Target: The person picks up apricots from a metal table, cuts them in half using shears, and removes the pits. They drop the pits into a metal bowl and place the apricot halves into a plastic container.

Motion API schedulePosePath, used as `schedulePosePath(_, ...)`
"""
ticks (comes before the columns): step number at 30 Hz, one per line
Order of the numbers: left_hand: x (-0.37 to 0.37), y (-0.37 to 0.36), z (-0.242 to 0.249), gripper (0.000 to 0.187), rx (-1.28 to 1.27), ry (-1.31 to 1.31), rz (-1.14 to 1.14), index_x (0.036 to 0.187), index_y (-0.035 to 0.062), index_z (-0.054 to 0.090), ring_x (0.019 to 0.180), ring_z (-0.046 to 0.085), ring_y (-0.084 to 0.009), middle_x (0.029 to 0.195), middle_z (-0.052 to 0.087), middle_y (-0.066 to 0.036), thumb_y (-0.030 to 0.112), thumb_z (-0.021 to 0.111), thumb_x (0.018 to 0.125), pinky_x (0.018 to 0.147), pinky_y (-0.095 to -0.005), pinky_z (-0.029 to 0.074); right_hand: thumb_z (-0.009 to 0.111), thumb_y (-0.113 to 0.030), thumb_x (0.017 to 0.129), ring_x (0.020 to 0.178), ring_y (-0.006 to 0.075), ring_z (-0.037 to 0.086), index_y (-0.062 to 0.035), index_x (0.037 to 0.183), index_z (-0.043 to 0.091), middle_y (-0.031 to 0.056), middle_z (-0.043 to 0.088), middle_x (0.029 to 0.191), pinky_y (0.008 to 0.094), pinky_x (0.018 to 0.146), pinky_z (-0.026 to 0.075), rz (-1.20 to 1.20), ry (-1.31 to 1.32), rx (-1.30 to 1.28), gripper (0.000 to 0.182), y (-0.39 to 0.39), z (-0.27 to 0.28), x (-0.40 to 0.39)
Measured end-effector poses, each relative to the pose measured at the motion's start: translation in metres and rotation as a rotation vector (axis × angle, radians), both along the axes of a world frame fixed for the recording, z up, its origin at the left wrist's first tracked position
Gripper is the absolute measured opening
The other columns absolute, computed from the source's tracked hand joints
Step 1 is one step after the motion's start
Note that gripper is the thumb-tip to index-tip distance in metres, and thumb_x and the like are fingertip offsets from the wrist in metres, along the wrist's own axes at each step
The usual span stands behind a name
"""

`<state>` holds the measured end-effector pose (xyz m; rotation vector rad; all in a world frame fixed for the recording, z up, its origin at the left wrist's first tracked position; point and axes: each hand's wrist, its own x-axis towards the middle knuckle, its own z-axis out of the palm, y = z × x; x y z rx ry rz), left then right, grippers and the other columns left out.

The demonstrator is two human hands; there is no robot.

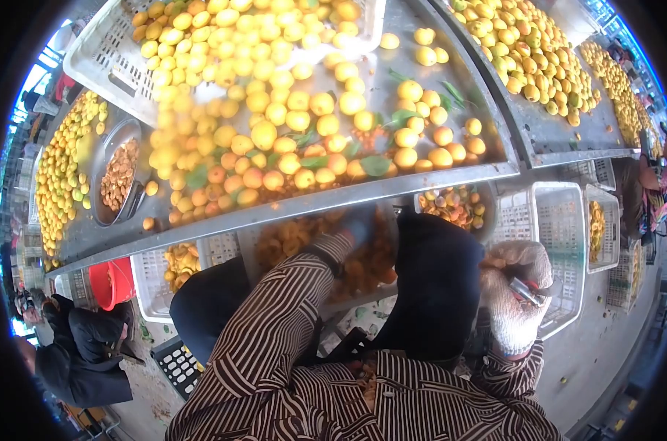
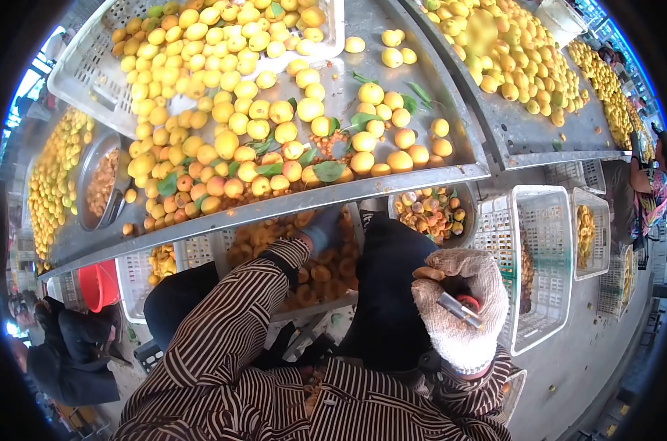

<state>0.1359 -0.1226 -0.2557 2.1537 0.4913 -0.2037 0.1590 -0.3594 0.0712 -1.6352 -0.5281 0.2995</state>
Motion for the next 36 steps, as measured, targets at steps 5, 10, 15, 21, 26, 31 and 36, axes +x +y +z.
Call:
schedulePosePath(5, -0.015, 0.008, -0.006, 0.052, -0.064, -0.017, -0.044, 0.134, 0.0049, 0.049, 0.111, 0.06, -0.0359, 0.119, 0.061, -0.022, 0.007, 0.061, 0.084, 0.093, -0.0405, 0.048, 0.067, 0.011, 0.08, 0.086, 0.0138, 0.057, 0.0041, 0.104, 0.054, 0.009, 0.059, 0.098, 0.0278, 0.077, 0.05, -0.019, 0.138, 0.062, 0.028, 0.025, 0.016, -0.004)
schedulePosePath(10, -0.053, -0.002, 0.165, 0.032, -0.369, 0.054, -0.198, 0.118, 0.0054, 0.06, 0.094, 0.065, -0.0258, 0.106, 0.067, -0.013, 0.027, 0.052, 0.096, 0.081, -0.036, 0.053, 0.076, -0.002, 0.075, 0.069, 0.011, 0.056, -0.0031, 0.086, 0.056, 0.0052, 0.061, 0.075, 0.027, 0.067, 0.05, 0.154, -0.137, -0.194, 0.023, 0.05, 0.021, -0.016)
schedulePosePath(15, -0.106, 0.001, 0.254, 0.065, -1.426, 0.023, 0.072, 0.108, 0.0034, 0.06, 0.056, 0.059, -0.0109, 0.076, 0.064, -0.003, 0.065, 0.044, 0.094, 0.054, -0.0241, 0.051, 0.074, -0.003, 0.075, 0.072, 0.0183, 0.068, -0.0012, 0.094, 0.063, 0.0124, 0.069, 0.083, 0.0299, 0.069, 0.054, 0.366, -0.424, -0.348, 0.022, 0.071, 0.041, -0.052)
schedulePosePath(21, -0.179, 0.015, 0.314, 0.06, -1.453, -0.109, 0.343, 0.106, 0.0079, 0.062, 0.063, 0.057, -0.009, 0.079, 0.063, -0.002, 0.064, 0.043, 0.095, 0.06, -0.022, 0.05, 0.069, -0.007, 0.074, 0.091, 0.0373, 0.066, -0.0046, 0.111, 0.066, 0.018, 0.068, 0.095, 0.0391, 0.08, 0.054, 0.647, -0.55, -0.356, 0.037, 0.11, 0.039, -0.084)
schedulePosePath(26, -0.23, 0.089, 0.326, 0.05, -1.341, -0.507, 0.706, 0.116, 0.0003, 0.056, 0.088, 0.058, -0.0161, 0.108, 0.059, -0.009, 0.047, 0.051, 0.098, 0.076, -0.0302, 0.053, 0.07, -0.008, 0.076, 0.086, 0.0361, 0.067, -0.0032, 0.105, 0.067, 0.0185, 0.068, 0.092, 0.0377, 0.076, 0.054, 0.574, -0.644, -0.198, 0.03, 0.125, 0.052, -0.082)
schedulePosePath(31, -0.279, 0.236, 0.358, 0.059, -1.321, -1.049, 1.081, 0.123, -0.0111, 0.043, 0.114, 0.058, -0.0367, 0.124, 0.054, -0.024, 0.042, 0.05, 0.099, 0.095, -0.0445, 0.052, 0.068, -0.008, 0.085, 0.075, 0.0168, 0.065, 0.0016, 0.101, 0.066, 0.0132, 0.068, 0.084, 0.0282, 0.071, 0.051, 0.332, -0.417, -0.156, 0.018, 0.137, 0.072, -0.048)
schedulePosePath(36, -0.253, 0.256, 0.331, 0.055, -1.135, -0.858, 1.147, 0.128, -0.0054, 0.044, 0.113, 0.058, -0.0353, 0.124, 0.054, -0.021, 0.041, 0.05, 0.099, 0.094, -0.0452, 0.052, 0.064, -0.005, 0.089, 0.064, 0.0047, 0.053, 0.0007, 0.113, 0.061, 0.0013, 0.06, 0.079, 0.0184, 0.056, 0.042, 0.146, 0.03, 0.094, 0.025, 0.15, 0.073, -0.015)
